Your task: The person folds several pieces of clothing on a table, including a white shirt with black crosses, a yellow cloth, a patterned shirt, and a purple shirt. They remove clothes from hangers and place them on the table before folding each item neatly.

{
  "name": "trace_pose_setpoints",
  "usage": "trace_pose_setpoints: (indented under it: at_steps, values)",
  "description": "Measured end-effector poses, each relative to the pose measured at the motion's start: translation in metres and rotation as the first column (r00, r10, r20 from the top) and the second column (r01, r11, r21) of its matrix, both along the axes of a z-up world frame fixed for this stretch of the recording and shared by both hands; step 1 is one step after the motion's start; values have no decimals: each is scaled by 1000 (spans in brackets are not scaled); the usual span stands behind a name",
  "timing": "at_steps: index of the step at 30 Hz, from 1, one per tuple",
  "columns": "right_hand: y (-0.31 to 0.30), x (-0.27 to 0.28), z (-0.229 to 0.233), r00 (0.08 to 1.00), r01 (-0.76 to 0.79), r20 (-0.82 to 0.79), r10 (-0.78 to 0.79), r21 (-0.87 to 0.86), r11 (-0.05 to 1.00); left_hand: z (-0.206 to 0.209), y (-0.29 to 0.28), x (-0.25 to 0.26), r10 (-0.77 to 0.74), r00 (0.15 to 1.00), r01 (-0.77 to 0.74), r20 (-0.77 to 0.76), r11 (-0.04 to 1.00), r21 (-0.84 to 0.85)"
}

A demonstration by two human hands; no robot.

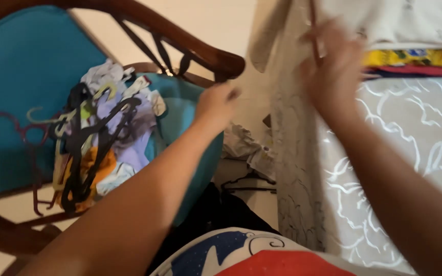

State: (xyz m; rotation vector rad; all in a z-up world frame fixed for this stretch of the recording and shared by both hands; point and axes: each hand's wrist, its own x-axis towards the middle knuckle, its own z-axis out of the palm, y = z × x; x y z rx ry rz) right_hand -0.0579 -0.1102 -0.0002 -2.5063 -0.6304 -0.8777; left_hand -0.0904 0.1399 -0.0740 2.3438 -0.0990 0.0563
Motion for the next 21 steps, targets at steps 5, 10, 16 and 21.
trace_pose_setpoints:
  at_steps: [5,10,16,21]
  values:
    - [129,-68,-5,679,-298,-599,423,302,906,-113,143,-87,390,815,-228,-429,896,382]
    - [203,-93,-53,407,-432,-726,555,382,817,-212,213,-152,496,676,-272,-546,856,440]
    - [252,-110,-124,194,-558,-786,587,404,725,-164,201,-176,764,418,-316,-491,629,710]
    - [269,-117,-154,155,-596,-790,593,404,694,-152,243,-188,772,427,-281,-470,608,743]
